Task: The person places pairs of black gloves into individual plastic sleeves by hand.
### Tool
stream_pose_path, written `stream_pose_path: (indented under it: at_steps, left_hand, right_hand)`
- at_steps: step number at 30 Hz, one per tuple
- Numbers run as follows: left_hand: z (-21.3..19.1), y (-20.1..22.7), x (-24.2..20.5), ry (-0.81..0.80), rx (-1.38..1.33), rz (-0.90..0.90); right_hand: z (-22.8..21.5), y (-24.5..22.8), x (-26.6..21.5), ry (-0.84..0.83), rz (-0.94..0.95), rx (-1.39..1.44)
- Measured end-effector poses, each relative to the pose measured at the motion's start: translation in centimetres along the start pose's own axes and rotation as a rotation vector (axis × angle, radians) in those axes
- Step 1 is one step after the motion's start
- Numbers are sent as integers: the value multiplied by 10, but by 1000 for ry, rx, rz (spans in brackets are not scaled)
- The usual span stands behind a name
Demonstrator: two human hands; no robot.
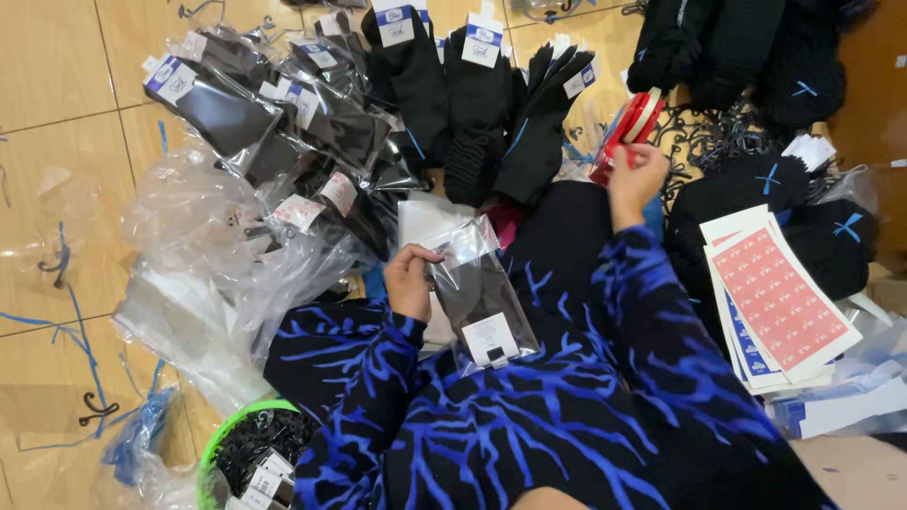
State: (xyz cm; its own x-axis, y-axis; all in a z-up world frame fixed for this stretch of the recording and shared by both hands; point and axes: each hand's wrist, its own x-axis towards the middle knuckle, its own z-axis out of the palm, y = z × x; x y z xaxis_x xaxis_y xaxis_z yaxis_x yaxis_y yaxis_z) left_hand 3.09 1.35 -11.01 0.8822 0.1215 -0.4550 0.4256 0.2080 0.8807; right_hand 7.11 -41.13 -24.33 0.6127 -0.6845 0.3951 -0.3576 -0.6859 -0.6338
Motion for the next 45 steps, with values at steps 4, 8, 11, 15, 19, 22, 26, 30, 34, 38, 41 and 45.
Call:
stream_pose_path:
  at_steps: [4, 8, 11, 15, 19, 22, 26, 30, 34, 38, 41, 45]
  left_hand:
    - [8, 17, -11, -37, 21, -48]
    - [4, 26, -8, -164, 2, -42]
    - [9, 45, -2, -218, 23, -8]
    - [22, 35, -2, -231, 126, 4]
    - [31, 27, 1, -247, 267, 225]
    - [42, 22, 0, -189, 383, 369]
    - [62, 25, -9, -171, 463, 483]
    - [38, 77, -20, -307, 136, 392]
    - [18, 152, -15, 101, 357, 1002]
    - [-12, 160, 33, 435, 655, 1392]
    - [-43, 67, 66, 358, 817, 1129]
    - [-93, -99, 93, -9, 1248, 384]
  right_hand:
    - [46, 81, 10, -191, 891, 297]
    - [16, 42, -13, -68, 745, 721]
    - [2, 54, -34, -147, 713, 693]
    - [21, 136, -39, -342, 796, 262]
    - [-19, 66, -30, -505, 429, -219]
    - [-62, -60, -43, -520, 320, 184]
    - [-122, -219, -90, -882, 328, 714]
    - [-78, -190, -107, -918, 232, 566]
    - [-63, -195, -68, -792, -283, 169]
    - [-25, -154, -34, -877, -624, -10]
    - [-22, -143, -11, -969, -431, 161]
    - [-8, -129, 6, -1040, -435, 186]
